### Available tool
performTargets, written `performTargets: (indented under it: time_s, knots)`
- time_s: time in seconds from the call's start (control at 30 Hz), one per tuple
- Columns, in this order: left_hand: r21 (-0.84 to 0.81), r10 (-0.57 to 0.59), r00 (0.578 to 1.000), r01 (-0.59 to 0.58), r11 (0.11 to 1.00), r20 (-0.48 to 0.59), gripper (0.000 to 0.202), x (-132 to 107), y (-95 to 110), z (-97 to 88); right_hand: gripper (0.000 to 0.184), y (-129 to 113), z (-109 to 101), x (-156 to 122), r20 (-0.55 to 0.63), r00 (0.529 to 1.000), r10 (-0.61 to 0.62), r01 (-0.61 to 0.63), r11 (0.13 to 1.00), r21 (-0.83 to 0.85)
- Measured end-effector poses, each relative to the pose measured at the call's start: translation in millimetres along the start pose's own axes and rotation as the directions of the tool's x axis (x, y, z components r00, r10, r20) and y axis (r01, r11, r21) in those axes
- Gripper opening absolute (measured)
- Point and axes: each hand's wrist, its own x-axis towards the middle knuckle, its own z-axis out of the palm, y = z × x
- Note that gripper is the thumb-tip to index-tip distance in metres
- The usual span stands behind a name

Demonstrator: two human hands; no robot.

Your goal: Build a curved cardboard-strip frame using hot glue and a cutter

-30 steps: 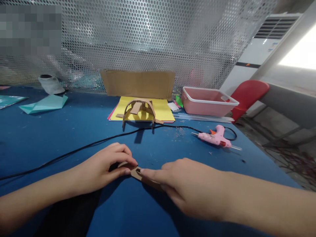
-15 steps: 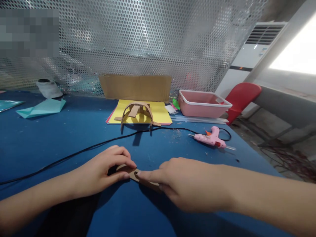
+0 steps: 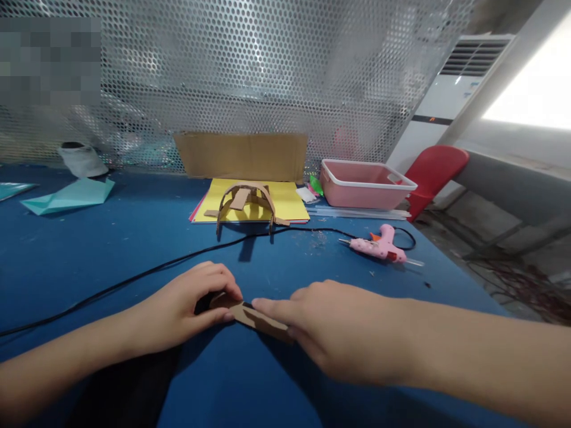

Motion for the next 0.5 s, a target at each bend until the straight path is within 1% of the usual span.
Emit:
performTargets:
  time_s: [0.1,0.33,0.5]
  knots:
    - [-0.003,0.007,1.0,-0.007,1.0,-0.002,0.009,0.0,1.0,-0.7,0.057,-1.9,0.6,1.2,0.014,1.0,0.006,-0.006,1.0,0.013]
    - [-0.012,0.022,1.0,-0.022,1.0,-0.001,0.012,-0.3,0.7,-1.1,0.054,-2.4,-0.8,2.2,-0.007,1.0,-0.015,0.015,0.999,0.033]
    - [-0.007,0.037,0.999,-0.037,0.999,0.0,0.015,-0.5,-3.0,1.2,0.051,-7.0,-6.0,1.6,0.023,1.0,0.009,-0.01,1.0,0.023]
